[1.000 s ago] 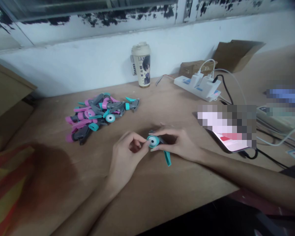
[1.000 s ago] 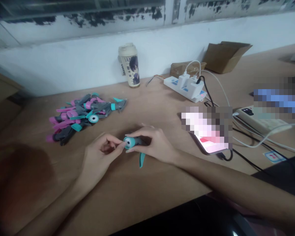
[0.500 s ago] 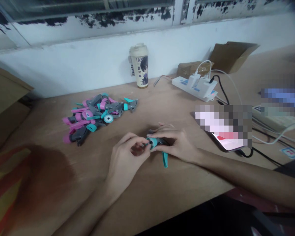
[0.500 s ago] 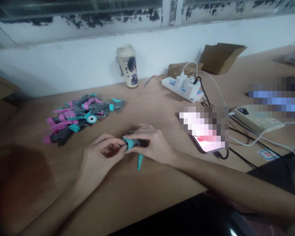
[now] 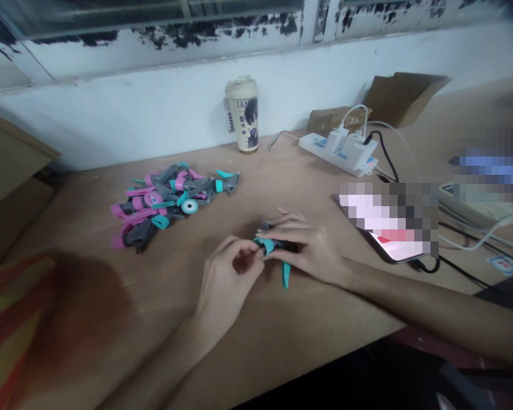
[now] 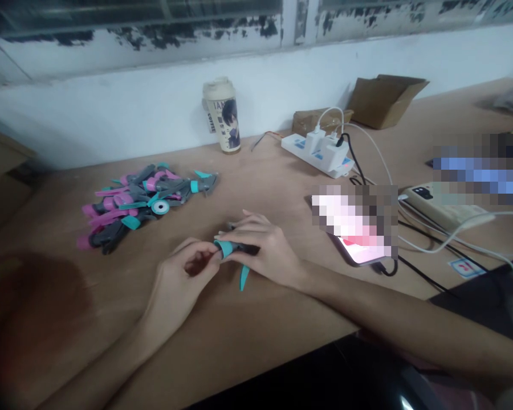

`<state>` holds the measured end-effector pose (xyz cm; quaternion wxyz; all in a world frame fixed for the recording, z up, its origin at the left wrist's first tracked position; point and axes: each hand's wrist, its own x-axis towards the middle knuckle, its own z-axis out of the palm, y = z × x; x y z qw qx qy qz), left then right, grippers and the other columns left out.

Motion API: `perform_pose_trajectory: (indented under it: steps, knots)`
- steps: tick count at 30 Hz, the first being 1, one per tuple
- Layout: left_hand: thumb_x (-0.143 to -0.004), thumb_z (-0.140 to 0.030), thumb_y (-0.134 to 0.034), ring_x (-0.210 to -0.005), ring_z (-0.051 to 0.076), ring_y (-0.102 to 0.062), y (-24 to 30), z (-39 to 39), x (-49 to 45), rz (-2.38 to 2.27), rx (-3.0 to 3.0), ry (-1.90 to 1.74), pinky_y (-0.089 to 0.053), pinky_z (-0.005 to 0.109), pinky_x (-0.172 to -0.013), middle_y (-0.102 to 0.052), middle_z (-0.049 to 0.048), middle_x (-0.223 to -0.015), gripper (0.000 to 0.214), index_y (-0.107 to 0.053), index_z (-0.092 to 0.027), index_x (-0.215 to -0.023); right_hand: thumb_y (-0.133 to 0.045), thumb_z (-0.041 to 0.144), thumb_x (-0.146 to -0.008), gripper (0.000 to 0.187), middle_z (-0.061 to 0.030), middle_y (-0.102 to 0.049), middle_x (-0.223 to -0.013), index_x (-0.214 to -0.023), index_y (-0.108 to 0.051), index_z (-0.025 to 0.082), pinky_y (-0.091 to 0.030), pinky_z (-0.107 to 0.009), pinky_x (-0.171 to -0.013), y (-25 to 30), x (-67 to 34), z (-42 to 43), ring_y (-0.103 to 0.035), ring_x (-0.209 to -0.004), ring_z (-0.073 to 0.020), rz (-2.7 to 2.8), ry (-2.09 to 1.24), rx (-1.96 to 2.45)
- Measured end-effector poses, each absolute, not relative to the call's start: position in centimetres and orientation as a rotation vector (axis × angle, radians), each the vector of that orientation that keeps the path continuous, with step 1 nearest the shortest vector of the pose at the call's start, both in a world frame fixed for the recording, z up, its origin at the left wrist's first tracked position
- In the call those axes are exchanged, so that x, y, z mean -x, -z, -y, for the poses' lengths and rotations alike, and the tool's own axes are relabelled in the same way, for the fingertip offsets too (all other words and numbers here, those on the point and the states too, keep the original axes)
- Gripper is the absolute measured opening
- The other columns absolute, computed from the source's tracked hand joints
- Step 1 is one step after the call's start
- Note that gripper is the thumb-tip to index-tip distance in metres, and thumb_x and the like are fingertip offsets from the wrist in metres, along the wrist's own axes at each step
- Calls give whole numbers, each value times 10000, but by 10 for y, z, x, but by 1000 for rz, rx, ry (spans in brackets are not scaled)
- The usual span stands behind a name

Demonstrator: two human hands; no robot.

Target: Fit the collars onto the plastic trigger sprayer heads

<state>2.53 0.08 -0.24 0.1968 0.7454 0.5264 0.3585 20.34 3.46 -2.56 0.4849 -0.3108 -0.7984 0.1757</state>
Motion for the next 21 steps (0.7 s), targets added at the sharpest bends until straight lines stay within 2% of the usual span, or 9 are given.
perform_pose_trajectory:
  steps: [5, 11, 21]
  knots:
    - [-852, -201, -519, -604, 80, -534, 4, 1, -25, -1406, -2106, -1015, -419, 191, -542, -550, -17, -746, 110, -626, -189, -872, -706, 285, -728, 323, -4, -713, -988, -1048, -665, 273, -332, -451, -1067, 25, -205, -37, -640, -951, -170, 1910, -470, 822]
    - [-802, -106, -535, -619, 71, -518, 5, 3, -24, -1362, -2188, -1131, -422, 169, -541, -531, -14, -784, 102, -594, -186, -823, -708, 297, -727, 322, -1, -710, -988, -1044, -662, 265, -366, -424, -1040, 23, -203, -33, -639, -929, -154, 1912, -503, 798]
    - [-759, -188, -619, -610, 83, -540, 6, -2, -27, -1452, -2062, -1201, -443, 185, -536, -565, -12, -744, 25, -636, -188, -777, -684, 265, -754, 269, -36, -716, -899, -1010, -671, 185, -404, -405, -1002, 23, -201, -31, -635, -891, -158, 1995, -299, 729]
